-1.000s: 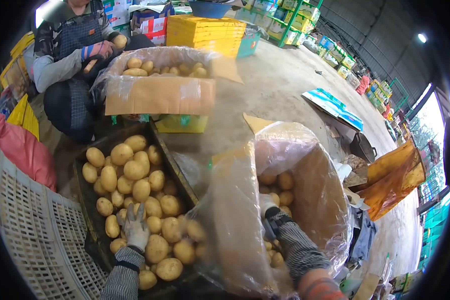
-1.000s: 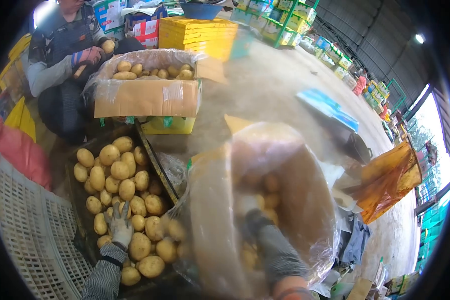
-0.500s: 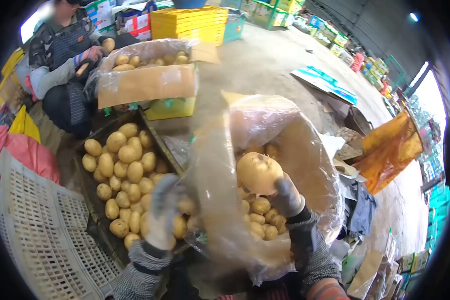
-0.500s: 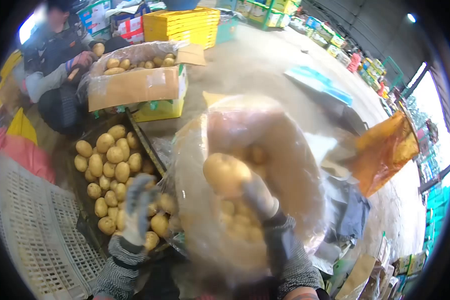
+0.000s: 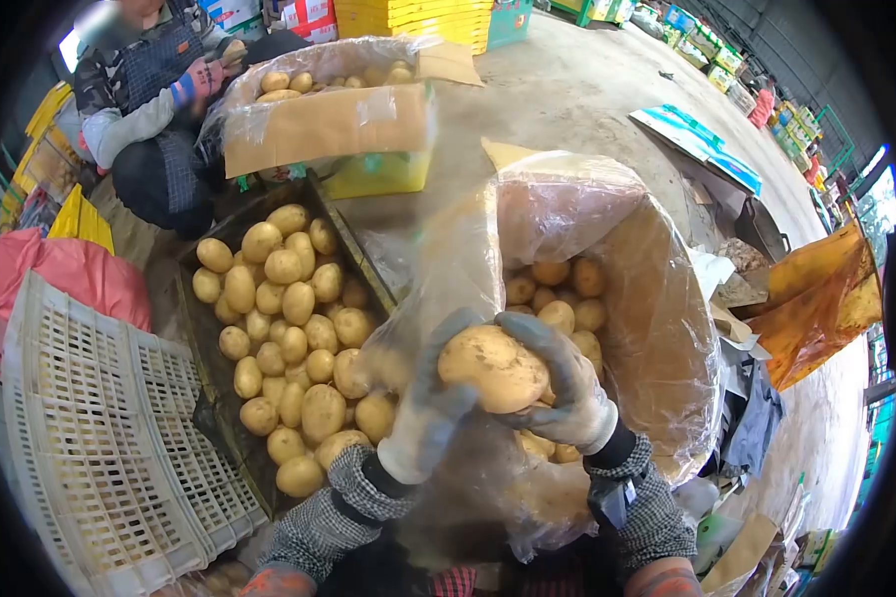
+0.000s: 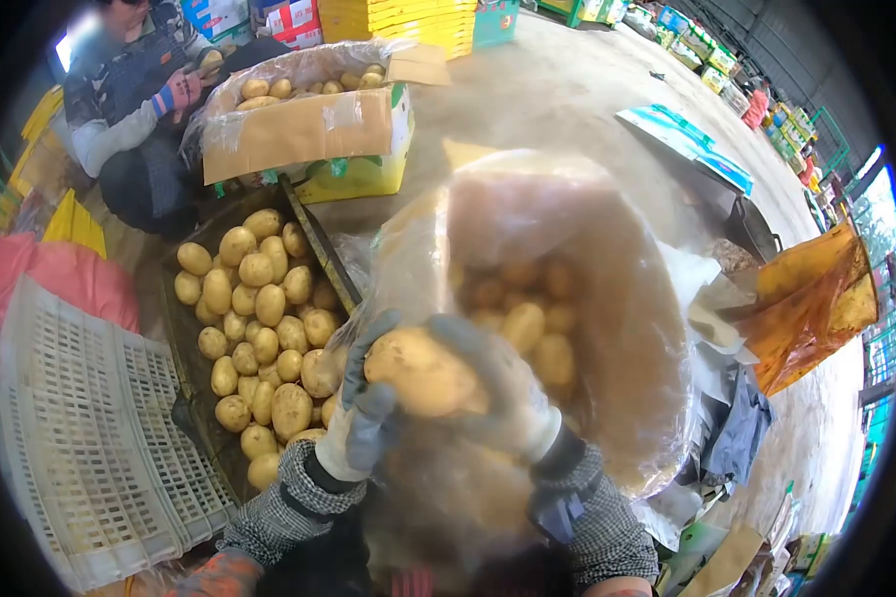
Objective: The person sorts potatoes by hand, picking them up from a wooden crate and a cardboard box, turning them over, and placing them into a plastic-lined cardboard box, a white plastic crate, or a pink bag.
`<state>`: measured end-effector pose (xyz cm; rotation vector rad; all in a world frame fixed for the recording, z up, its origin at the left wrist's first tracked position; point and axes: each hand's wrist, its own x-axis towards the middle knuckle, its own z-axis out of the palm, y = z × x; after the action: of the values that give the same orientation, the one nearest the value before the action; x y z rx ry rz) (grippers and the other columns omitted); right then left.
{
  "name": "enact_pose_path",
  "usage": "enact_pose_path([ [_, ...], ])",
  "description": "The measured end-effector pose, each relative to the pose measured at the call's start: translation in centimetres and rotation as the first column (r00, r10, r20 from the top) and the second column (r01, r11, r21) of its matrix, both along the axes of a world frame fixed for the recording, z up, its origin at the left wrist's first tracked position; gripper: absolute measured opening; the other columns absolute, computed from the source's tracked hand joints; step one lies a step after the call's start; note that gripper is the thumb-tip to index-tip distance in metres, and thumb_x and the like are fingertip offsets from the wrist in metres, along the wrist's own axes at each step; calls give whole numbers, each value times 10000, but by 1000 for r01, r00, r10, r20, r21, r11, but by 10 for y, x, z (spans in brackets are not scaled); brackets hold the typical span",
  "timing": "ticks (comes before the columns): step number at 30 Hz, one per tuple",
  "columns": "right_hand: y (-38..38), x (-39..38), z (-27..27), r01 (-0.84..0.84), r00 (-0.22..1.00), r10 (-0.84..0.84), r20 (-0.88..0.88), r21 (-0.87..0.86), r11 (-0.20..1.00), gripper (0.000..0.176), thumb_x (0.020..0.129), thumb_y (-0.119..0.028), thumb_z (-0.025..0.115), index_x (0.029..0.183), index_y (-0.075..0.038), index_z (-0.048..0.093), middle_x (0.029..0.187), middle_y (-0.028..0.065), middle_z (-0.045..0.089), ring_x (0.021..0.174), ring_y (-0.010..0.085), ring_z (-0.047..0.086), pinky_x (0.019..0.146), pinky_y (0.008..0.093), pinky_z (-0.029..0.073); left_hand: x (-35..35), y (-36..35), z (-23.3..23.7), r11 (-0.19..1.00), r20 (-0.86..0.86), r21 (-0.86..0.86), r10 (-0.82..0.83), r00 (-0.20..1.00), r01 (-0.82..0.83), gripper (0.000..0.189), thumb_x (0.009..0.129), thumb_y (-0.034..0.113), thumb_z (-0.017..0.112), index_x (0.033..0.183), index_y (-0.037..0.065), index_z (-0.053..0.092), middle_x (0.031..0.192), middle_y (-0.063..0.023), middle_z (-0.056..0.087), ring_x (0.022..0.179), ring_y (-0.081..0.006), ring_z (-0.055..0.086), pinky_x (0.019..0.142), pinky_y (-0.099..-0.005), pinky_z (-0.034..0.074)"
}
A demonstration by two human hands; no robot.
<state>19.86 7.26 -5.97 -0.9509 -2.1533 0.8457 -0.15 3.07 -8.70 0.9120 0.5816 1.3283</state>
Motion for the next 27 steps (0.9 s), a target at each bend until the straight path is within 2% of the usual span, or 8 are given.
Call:
enact_pose_path([
  [6,3,-6,-5,-123,962,109,-252,-41,992,707,681,-51,855,1326,-58,566,1471,197,463,1328,345,482,1063,442,433,-1,-4,-6,999,25,-7,40,999,-40,642,1028,420,482,1519,62,275,1482,-165,403,1349,-274,425,1142,-405,358],
  [12,7,3,-13,-295,806,146,-574,-175,939,523,729,12,785,1228,-40,635,1501,216,414,1316,346,489,1074,435,425,-4,-1,6,996,149,25,77,986,-81,601,1029,388,489,1495,58,302,1466,-165,420,1319,-273,464,1104,-390,406],
  [14,1,3,-1,-116,862,-37,-505,-267,957,578,725,-5,793,1274,-47,615,1499,211,418,1327,348,477,1092,437,405,-3,-3,9,993,166,4,119,979,-121,589,1025,363,505,1484,49,311,1452,-165,429,1304,-269,479,1089,-389,424],
  [15,2,-3,10,-86,898,-16,-440,-211,974,687,705,-29,805,1350,-47,568,1502,157,424,1393,292,414,1165,427,295,-2,-5,9,990,174,-12,140,975,-140,584,1023,350,513,1479,44,315,1445,-165,434,1296,-267,487,1081,-388,433],
  [18,2,-6,0,-68,984,49,-174,-107,992,759,720,-70,817,1411,-30,505,1460,153,476,1366,271,442,1146,403,327,-11,-6,-3,994,142,-82,81,987,-70,597,1007,320,552,1470,26,315,1424,-171,447,1284,-262,497,1074,-384,441],
  [23,-6,-4,4,90,948,-228,-224,-497,863,357,996,-190,563,1248,56,619,987,106,715,970,158,656,902,288,512,-16,-7,4,983,-131,-149,-129,983,109,651,998,445,532,1454,20,344,1374,-154,491,1244,-238,533,1024,-360,480],
  [26,0,-3,-9,296,925,-349,-148,-292,909,358,1014,-209,534,1220,69,627,1009,99,709,955,167,657,887,287,513,-9,-7,7,971,-49,-163,-188,981,178,658,1027,467,444,1474,1,321,1400,-173,467,1254,-253,530,1017,-368,494],
  [27,-2,-9,4,284,892,-407,-198,-454,844,335,992,-192,560,1193,64,640,1115,123,684,1045,196,633,946,314,487,-8,-7,6,965,-20,-176,-201,979,195,666,1034,487,413,1479,1,317,1405,-173,464,1249,-254,536,1008,-370,504],
])
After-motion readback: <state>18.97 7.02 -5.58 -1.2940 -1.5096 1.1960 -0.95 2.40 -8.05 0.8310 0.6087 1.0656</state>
